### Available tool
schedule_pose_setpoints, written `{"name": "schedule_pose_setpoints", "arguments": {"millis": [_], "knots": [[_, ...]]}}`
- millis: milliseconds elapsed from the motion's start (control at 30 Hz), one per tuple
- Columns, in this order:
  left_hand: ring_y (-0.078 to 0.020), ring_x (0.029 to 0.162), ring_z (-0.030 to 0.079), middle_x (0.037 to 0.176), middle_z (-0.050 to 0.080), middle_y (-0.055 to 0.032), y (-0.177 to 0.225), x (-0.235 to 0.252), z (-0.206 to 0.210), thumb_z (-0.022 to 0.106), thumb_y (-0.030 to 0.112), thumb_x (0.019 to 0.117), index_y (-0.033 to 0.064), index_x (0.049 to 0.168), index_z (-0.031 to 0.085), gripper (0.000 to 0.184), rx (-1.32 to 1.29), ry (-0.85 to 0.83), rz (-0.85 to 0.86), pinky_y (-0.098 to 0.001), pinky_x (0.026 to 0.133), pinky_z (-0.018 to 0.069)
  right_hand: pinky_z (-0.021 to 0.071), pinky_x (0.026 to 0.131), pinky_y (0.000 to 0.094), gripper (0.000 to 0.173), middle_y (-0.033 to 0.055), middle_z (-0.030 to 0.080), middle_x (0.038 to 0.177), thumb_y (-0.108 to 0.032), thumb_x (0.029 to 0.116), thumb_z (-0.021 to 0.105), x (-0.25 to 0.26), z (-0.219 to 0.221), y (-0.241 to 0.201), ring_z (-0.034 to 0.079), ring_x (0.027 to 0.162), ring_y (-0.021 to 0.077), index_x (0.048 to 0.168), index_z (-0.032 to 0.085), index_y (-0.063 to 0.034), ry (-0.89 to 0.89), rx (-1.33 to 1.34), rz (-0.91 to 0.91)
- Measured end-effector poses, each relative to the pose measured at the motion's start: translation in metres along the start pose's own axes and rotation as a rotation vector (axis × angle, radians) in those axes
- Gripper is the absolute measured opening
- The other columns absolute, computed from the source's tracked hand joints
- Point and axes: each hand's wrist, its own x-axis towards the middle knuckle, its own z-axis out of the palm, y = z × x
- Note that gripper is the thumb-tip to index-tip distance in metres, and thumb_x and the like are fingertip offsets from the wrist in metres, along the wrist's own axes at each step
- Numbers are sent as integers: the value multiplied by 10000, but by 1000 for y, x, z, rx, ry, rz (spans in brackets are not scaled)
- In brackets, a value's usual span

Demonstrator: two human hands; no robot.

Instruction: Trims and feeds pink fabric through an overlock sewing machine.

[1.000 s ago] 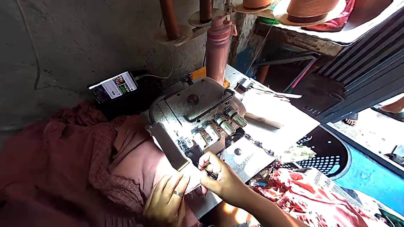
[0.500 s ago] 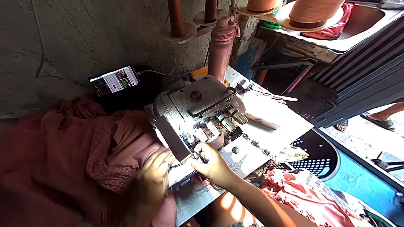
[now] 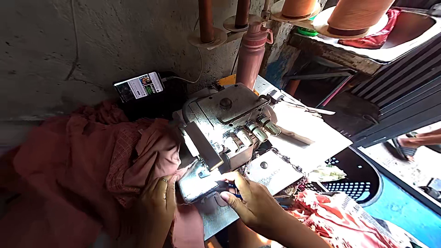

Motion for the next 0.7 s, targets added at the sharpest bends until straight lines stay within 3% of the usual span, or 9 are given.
{"name": "schedule_pose_setpoints", "arguments": {"millis": [67,167,300,567,700], "knots": [[-273,724,720,774,723,-160,-2,-6,-7,434,231,1014,-18,894,736,410,-29,-15,-40,-408,676,561,550,574,300,343,60,729,948,-350,1036,507,8,8,-4,689,716,159,1153,686,-81,102,-132,-116],[-237,615,651,673,654,-131,0,-11,-21,429,244,1017,-13,883,714,406,-42,-14,-51,-369,593,513,520,505,303,289,46,680,843,-289,1001,547,19,22,-11,648,624,175,1134,731,-109,153,-249,-204],[-245,652,687,706,694,-128,4,-16,-31,453,248,1006,-5,895,735,395,-46,-30,-49,-377,622,536,492,442,335,250,68,675,786,-249,962,596,32,39,-19,638,562,212,1097,775,-137,178,-356,-237],[-210,587,633,635,632,-84,6,-24,-31,455,277,1001,20,854,721,398,-80,-24,-60,-354,566,511,487,445,318,195,60,652,772,-154,928,631,44,55,-24,635,574,204,1060,774,-137,179,-447,-274],[-188,594,635,640,637,-71,6,-26,-28,450,290,1011,35,849,724,407,-95,6,-68,-330,568,510,502,461,320,213,55,665,772,-204,964,598,39,51,-23,650,588,197,1063,775,-141,192,-464,-269]]}}
